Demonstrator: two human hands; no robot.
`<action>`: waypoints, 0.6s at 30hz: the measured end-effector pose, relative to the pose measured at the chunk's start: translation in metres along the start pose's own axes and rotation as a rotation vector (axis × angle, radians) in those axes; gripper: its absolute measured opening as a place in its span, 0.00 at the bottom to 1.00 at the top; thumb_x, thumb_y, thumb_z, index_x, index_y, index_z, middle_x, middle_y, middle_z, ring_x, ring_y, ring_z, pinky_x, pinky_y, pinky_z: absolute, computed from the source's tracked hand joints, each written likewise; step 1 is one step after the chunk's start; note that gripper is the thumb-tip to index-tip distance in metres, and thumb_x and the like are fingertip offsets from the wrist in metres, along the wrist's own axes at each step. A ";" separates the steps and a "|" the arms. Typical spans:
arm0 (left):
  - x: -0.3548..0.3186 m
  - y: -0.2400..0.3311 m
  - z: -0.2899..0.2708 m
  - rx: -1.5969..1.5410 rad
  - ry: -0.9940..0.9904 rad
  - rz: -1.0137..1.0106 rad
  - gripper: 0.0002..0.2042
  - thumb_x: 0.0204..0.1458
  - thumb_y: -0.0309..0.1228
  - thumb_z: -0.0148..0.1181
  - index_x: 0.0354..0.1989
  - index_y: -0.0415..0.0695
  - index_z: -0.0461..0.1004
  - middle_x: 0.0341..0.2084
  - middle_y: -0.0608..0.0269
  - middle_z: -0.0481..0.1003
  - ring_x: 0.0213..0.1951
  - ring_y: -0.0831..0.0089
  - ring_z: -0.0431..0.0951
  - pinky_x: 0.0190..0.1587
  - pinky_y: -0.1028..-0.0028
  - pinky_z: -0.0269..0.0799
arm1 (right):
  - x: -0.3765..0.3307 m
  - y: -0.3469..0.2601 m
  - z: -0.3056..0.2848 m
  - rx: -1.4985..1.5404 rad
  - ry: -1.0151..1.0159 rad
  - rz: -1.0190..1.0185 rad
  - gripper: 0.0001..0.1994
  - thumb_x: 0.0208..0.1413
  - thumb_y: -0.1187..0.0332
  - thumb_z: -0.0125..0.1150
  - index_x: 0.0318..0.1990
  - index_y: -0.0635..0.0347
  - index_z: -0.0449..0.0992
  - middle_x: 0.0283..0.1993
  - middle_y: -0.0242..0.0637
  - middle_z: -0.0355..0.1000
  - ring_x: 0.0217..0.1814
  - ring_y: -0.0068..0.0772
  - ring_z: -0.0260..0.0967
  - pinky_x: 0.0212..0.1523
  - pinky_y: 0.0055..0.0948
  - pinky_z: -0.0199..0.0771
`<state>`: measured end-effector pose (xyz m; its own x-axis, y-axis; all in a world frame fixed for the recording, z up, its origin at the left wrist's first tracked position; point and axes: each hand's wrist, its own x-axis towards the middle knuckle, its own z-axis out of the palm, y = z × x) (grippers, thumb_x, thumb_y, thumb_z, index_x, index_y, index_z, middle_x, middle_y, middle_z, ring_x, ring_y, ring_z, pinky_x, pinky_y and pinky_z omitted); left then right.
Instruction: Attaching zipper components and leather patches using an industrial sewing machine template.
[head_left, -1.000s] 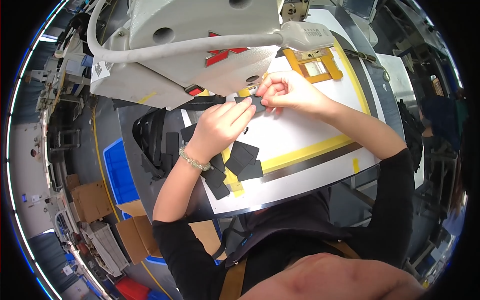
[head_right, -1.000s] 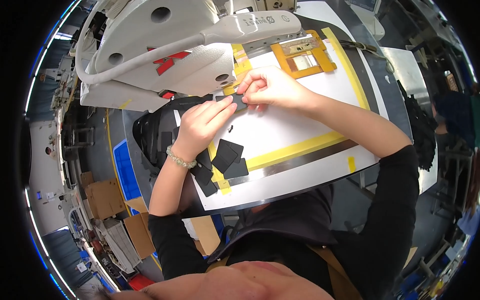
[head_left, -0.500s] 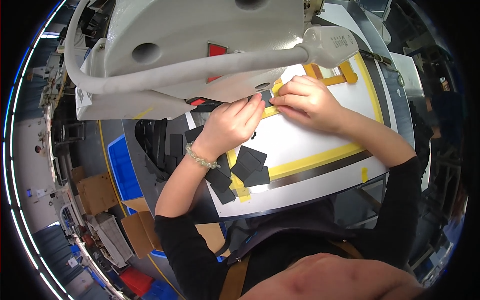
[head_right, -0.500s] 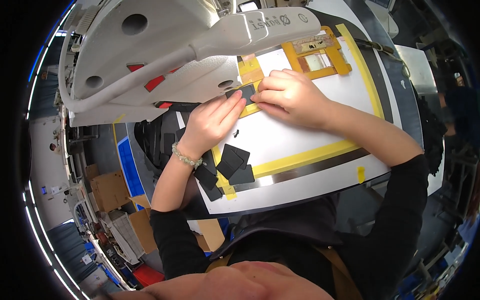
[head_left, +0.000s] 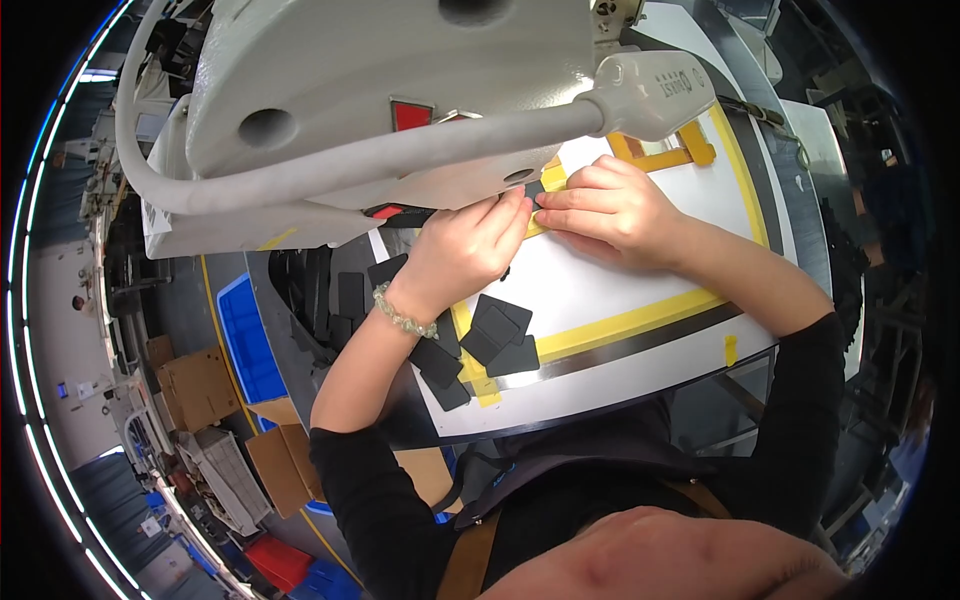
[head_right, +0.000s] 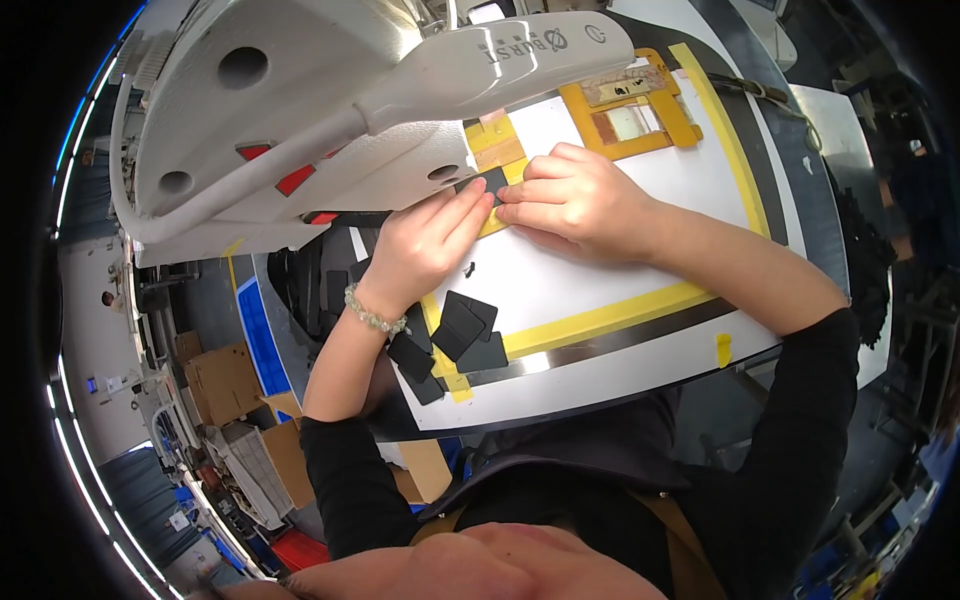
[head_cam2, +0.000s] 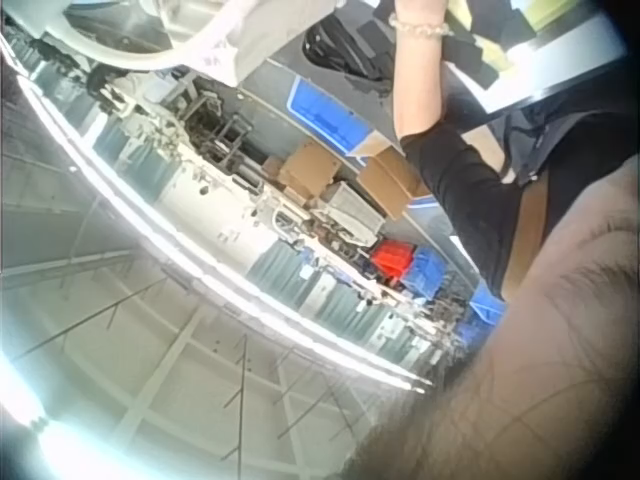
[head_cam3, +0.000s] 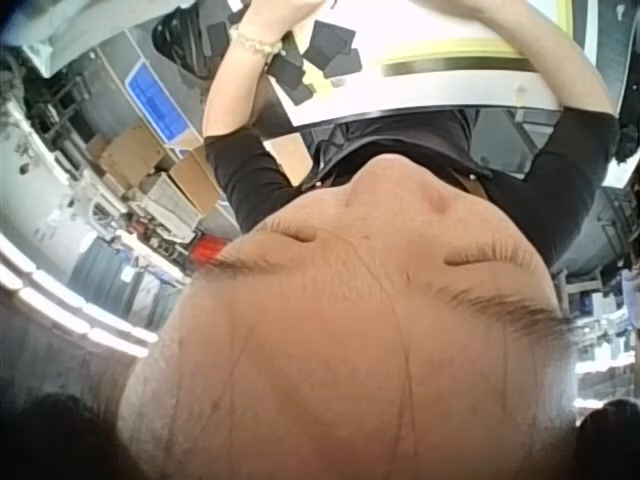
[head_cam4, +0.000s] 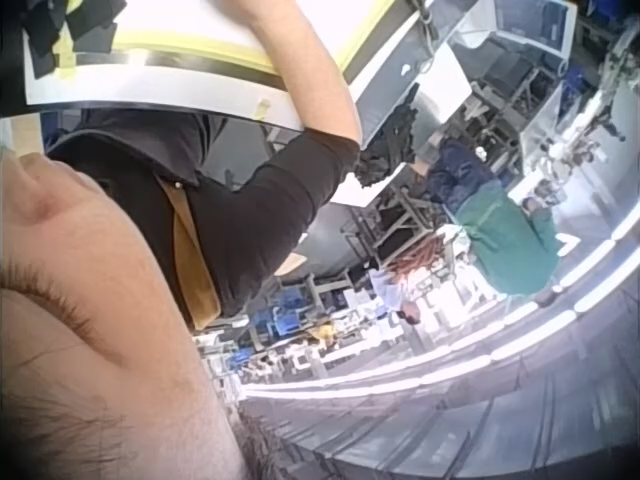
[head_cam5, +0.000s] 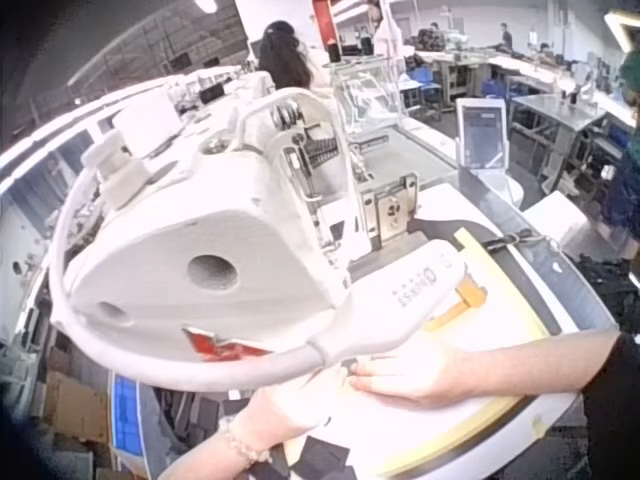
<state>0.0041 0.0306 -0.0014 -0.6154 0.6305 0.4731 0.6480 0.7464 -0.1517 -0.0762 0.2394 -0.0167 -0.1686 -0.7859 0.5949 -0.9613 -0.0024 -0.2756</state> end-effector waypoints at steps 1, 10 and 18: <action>0.001 0.001 -0.001 -0.001 -0.001 0.000 0.11 0.39 0.24 0.61 0.33 0.38 0.77 0.38 0.61 0.76 0.28 0.75 0.74 0.29 0.78 0.72 | -0.001 0.000 0.000 0.001 0.001 0.001 0.14 0.37 0.73 0.66 0.36 0.58 0.78 0.38 0.32 0.75 0.35 0.29 0.68 0.33 0.27 0.65; 0.000 0.002 -0.001 0.003 -0.064 -0.044 0.13 0.39 0.24 0.60 0.36 0.39 0.77 0.39 0.61 0.76 0.29 0.74 0.74 0.31 0.77 0.73 | -0.001 -0.002 -0.002 0.050 -0.019 0.048 0.15 0.35 0.76 0.67 0.36 0.59 0.77 0.32 0.32 0.75 0.31 0.29 0.67 0.31 0.26 0.64; -0.005 -0.001 -0.004 -0.162 -0.042 -0.080 0.16 0.37 0.24 0.59 0.40 0.41 0.77 0.40 0.62 0.76 0.33 0.71 0.74 0.36 0.75 0.74 | 0.001 -0.005 -0.004 0.117 -0.008 0.153 0.11 0.37 0.79 0.63 0.32 0.60 0.72 0.29 0.33 0.70 0.29 0.33 0.66 0.32 0.29 0.64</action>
<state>0.0077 0.0257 -0.0003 -0.6840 0.5815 0.4405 0.6580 0.7525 0.0282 -0.0725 0.2415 -0.0119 -0.3085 -0.7873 0.5338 -0.8927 0.0458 -0.4483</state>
